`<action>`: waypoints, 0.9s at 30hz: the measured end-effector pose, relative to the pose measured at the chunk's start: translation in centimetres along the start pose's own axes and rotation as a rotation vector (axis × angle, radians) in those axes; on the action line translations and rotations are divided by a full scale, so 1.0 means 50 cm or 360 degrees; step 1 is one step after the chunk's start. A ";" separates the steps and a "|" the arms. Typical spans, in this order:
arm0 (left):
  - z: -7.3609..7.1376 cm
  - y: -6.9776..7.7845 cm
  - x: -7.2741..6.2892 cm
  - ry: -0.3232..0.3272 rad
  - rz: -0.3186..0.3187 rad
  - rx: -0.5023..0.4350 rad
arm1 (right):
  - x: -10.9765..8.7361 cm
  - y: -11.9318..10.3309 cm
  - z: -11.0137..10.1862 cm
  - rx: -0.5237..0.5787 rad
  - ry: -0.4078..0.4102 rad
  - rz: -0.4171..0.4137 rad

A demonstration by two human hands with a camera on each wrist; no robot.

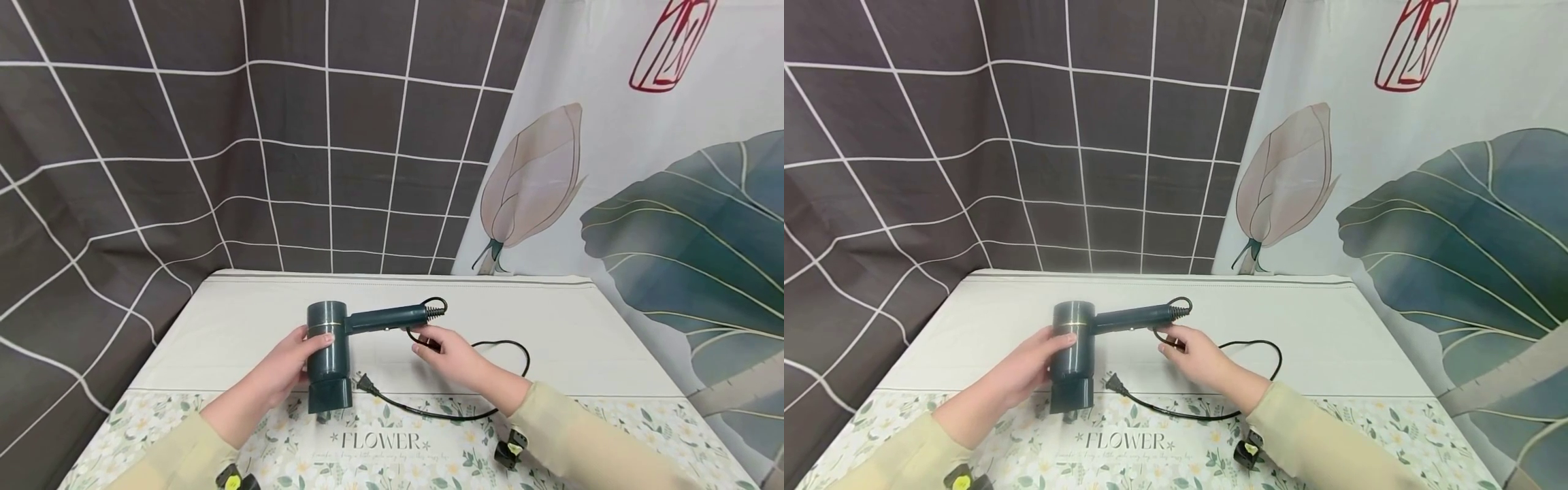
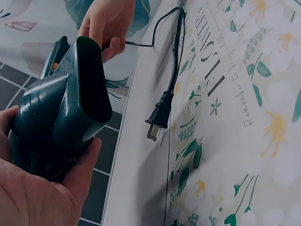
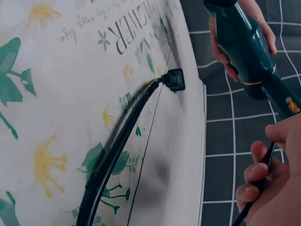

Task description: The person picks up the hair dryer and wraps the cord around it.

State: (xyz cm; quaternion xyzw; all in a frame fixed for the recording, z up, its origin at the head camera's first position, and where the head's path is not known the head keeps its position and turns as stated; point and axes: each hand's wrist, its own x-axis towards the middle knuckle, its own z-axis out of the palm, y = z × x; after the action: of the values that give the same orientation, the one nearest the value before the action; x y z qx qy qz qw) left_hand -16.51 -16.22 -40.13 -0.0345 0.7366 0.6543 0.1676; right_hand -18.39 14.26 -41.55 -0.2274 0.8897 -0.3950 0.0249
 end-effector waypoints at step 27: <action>-0.001 0.002 -0.010 0.0142 0.0041 0.0408 | -0.032 -0.033 -0.025 -0.0552 -0.0021 -0.0379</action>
State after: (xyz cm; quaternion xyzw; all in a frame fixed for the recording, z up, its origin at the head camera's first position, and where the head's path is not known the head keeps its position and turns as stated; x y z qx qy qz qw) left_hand -16.07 -16.34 -39.88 -0.0324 0.8213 0.5547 0.1292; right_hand -16.61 14.82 -39.73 -0.3345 0.9110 -0.2346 -0.0556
